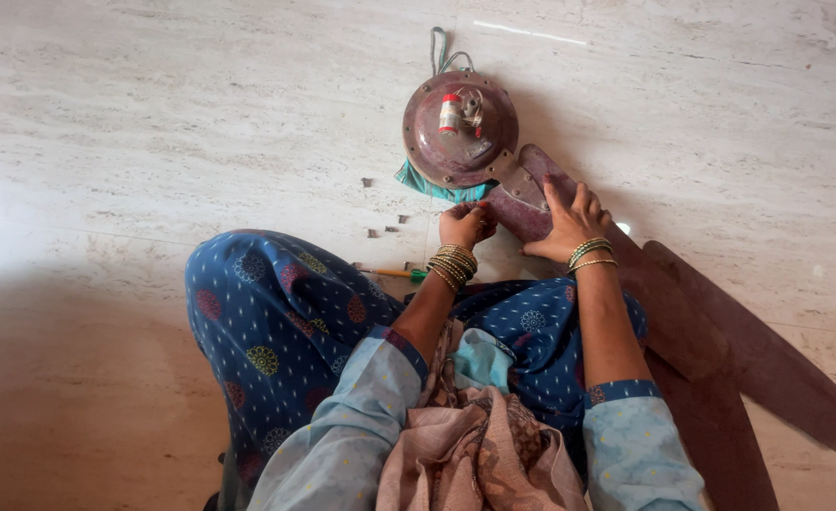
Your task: The person sits on the floor and uses a screwdriver to attach fan blades to the motor housing. They align each blade, insert screws, and tighten them sequentially.
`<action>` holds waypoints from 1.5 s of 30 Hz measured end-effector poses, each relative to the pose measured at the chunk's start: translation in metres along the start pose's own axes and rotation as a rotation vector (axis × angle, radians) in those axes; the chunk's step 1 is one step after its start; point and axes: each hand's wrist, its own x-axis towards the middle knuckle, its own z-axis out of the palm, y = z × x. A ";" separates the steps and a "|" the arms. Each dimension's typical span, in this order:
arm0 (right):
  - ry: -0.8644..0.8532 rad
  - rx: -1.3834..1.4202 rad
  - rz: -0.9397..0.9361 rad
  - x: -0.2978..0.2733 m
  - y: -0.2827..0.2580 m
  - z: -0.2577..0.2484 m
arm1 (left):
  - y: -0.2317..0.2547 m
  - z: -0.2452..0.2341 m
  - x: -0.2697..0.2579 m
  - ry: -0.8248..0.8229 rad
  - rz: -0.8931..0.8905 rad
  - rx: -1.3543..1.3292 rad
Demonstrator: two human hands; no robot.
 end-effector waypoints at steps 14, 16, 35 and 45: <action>0.148 0.068 -0.021 -0.024 -0.008 0.008 | 0.005 -0.027 -0.014 -0.039 -0.055 0.101; 0.286 0.111 -0.066 -0.029 -0.012 0.008 | 0.011 -0.032 -0.020 -0.052 -0.015 0.116; 0.566 0.969 -0.283 -0.036 -0.059 0.087 | 0.144 -0.087 -0.134 0.282 0.396 0.040; 0.470 0.557 -0.541 -0.050 -0.126 0.107 | 0.102 -0.063 -0.300 -0.474 0.749 1.309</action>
